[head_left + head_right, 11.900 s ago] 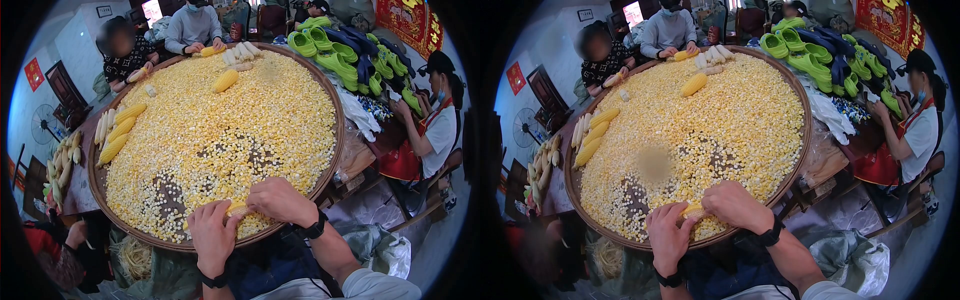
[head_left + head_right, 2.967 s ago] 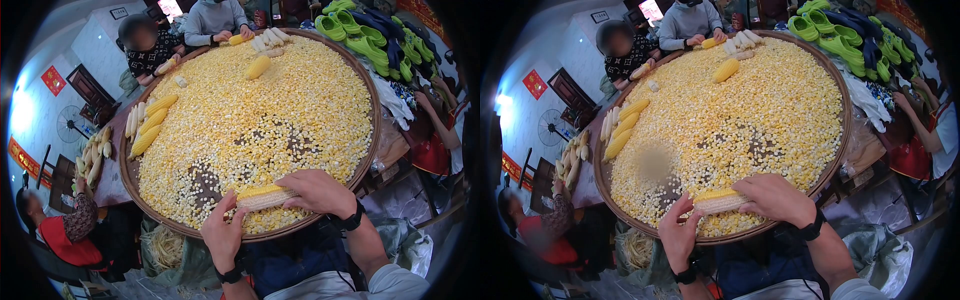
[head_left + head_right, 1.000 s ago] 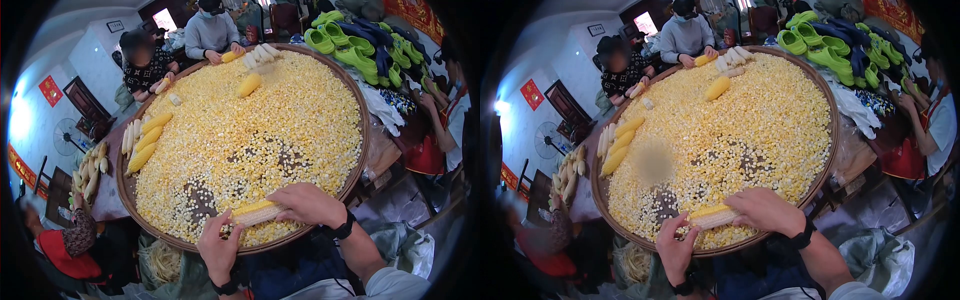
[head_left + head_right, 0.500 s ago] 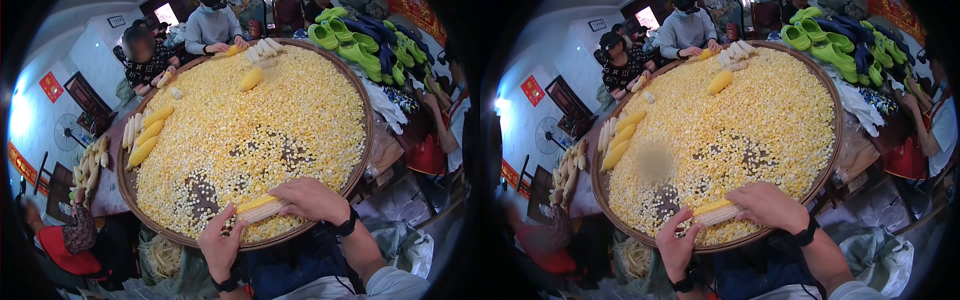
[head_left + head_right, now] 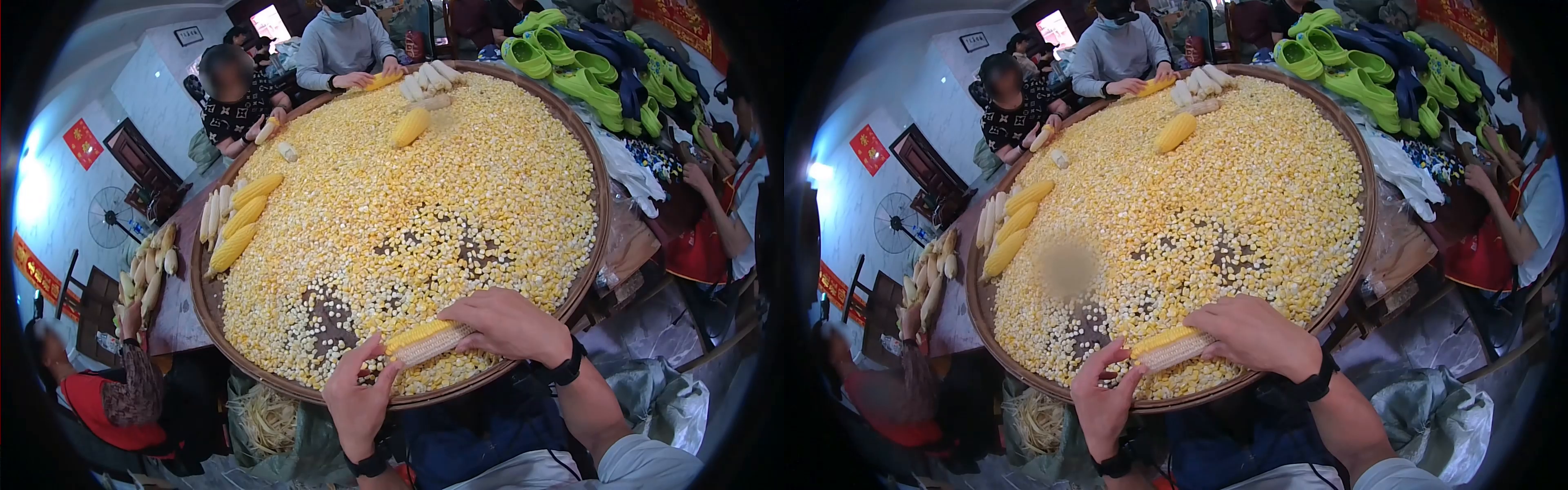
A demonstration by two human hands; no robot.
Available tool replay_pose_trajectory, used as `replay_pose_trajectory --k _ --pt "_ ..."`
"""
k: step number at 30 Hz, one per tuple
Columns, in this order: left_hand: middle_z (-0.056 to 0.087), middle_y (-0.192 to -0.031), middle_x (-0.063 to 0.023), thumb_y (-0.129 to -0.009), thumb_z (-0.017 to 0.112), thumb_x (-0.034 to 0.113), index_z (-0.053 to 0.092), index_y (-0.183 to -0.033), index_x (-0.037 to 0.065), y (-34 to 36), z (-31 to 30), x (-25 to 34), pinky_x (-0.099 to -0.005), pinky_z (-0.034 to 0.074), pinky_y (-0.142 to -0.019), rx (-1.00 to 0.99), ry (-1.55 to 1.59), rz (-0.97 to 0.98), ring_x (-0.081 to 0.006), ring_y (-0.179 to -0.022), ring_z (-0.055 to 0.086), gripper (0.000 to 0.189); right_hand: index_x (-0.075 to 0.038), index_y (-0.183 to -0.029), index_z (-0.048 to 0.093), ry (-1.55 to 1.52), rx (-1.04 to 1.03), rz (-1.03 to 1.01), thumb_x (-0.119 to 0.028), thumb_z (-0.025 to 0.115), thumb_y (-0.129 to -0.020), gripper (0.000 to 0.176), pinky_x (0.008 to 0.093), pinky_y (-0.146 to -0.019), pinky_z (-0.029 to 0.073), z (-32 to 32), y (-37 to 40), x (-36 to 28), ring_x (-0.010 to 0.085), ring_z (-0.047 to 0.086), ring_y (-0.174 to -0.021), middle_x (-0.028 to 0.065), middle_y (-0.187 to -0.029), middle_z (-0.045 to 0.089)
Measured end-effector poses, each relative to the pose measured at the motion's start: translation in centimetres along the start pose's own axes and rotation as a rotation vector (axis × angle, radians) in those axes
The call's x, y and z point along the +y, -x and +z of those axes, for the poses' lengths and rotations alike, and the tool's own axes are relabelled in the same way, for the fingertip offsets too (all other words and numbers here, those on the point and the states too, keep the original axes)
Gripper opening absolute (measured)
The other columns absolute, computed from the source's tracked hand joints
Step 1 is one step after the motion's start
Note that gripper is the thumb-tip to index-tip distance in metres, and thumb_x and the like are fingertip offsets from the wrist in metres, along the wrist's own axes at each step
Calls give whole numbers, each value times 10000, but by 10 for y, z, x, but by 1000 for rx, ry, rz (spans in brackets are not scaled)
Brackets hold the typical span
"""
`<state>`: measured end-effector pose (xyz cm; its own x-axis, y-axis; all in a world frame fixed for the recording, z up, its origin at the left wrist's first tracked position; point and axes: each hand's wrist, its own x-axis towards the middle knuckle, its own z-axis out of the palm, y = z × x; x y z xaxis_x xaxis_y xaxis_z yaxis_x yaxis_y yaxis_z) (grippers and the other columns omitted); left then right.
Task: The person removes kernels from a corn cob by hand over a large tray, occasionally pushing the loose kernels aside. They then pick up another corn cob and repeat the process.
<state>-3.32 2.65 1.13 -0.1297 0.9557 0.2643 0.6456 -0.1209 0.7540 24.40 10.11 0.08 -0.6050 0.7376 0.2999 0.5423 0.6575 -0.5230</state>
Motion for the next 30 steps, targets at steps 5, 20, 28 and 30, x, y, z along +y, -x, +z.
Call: replay_pose_trajectory --k 5,20,28,30 --pt "841 -1122 -101 -843 955 98 793 -1362 53 0 0 3 -332 582 -797 3 -7 -17 -197 -999 787 546 -130 -1376 700 -5 13 -7 -381 856 -912 551 520 -891 556 0 0 -1 395 727 -1057 121 -1123 767" --pt "846 -1099 -82 -915 907 91 778 -1368 63 3 8 1 -313 557 -769 84 15 -72 -171 -1003 809 472 -126 -1359 704 9 -22 7 -384 860 -907 543 515 -891 556 -2 0 -1 392 725 -1057 121 -1124 763" --pt "843 -1068 -87 -885 932 84 792 -1335 51 6 8 -2 -321 576 -772 106 12 -20 -180 -972 805 473 -85 -1372 695 -15 -14 -36 -378 835 -942 539 518 -905 559 -4 0 -4 399 723 -1069 141 -1112 744" --pt "828 -1082 -90 -878 931 76 791 -1316 44 5 8 -4 -326 567 -779 97 -37 40 -194 -986 793 460 -75 -1383 692 -8 -13 -33 -376 830 -947 547 519 -913 561 -4 0 -6 401 723 -1072 146 -1103 741"
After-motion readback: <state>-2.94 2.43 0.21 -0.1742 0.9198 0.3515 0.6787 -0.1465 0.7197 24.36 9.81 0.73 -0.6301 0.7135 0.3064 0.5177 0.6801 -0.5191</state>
